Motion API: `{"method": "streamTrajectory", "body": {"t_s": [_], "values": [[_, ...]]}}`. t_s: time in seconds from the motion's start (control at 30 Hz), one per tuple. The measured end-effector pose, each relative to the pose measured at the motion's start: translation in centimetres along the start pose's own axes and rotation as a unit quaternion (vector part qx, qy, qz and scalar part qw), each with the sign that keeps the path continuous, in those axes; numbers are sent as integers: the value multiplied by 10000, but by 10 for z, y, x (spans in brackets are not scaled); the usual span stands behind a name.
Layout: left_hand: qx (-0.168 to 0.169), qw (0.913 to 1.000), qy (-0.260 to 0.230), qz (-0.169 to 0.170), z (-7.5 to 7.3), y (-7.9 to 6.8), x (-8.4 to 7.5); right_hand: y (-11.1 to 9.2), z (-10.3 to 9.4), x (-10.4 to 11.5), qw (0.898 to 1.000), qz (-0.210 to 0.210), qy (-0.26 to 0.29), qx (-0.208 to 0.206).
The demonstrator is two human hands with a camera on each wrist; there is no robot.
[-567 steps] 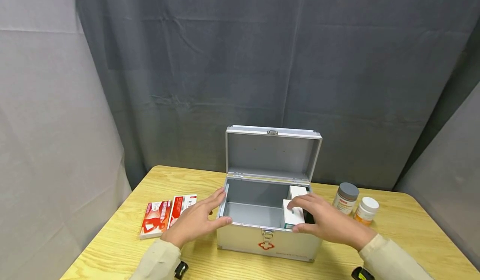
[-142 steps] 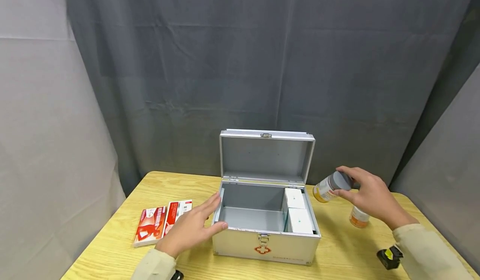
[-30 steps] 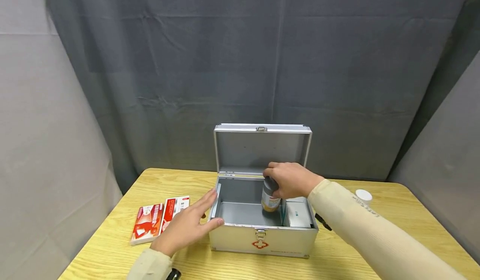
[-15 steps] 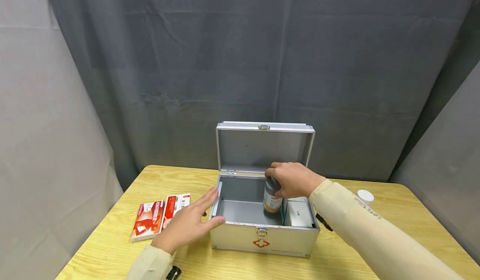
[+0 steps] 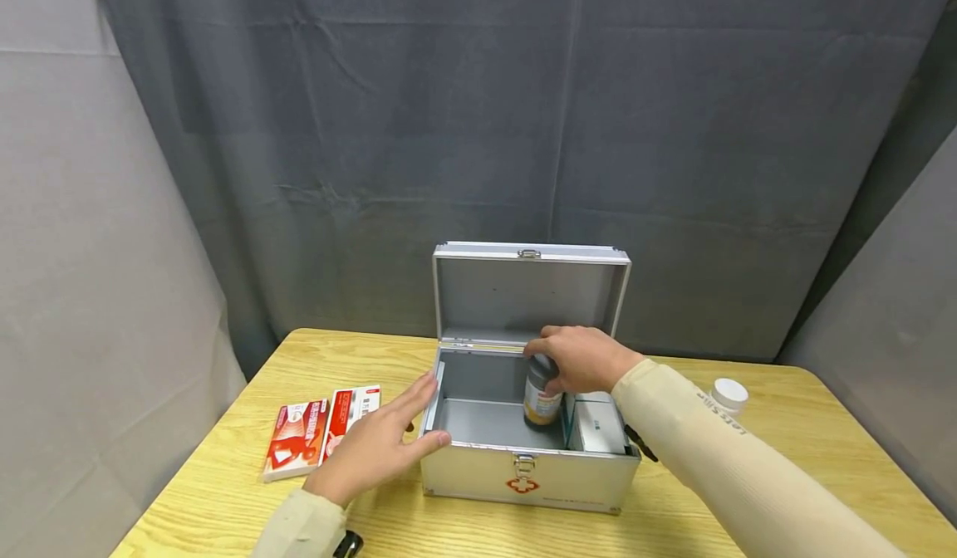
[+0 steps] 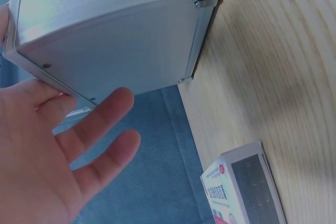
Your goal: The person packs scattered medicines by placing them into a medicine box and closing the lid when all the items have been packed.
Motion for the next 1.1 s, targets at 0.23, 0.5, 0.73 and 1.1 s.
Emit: {"method": "streamTrajectory", "body": {"t_s": [0.23, 0.5, 0.73, 1.1], "values": [[-36, 10000, -18, 30, 1, 0, -3, -1, 4, 1, 9997, -172, -125, -82], [9, 10000, 18, -32, 2, 0, -4, -4, 4, 0, 9995, -231, -118, -162], [37, 10000, -26, 33, 5, -1, -7, -5, 5, 0, 9996, -232, 167, 12], [9, 10000, -59, 52, 5, 0, -9, -7, 5, 1, 9991, -133, 362, 193]]}}
Point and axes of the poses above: each hand's wrist, its own y-axis towards the middle knuckle, its own z-axis out of the palm, x = y × z, the point moved 10 cm from there along y, towards the middle knuckle, and after that the axes turned 3 degrees about -y, right-handed, at the moved point
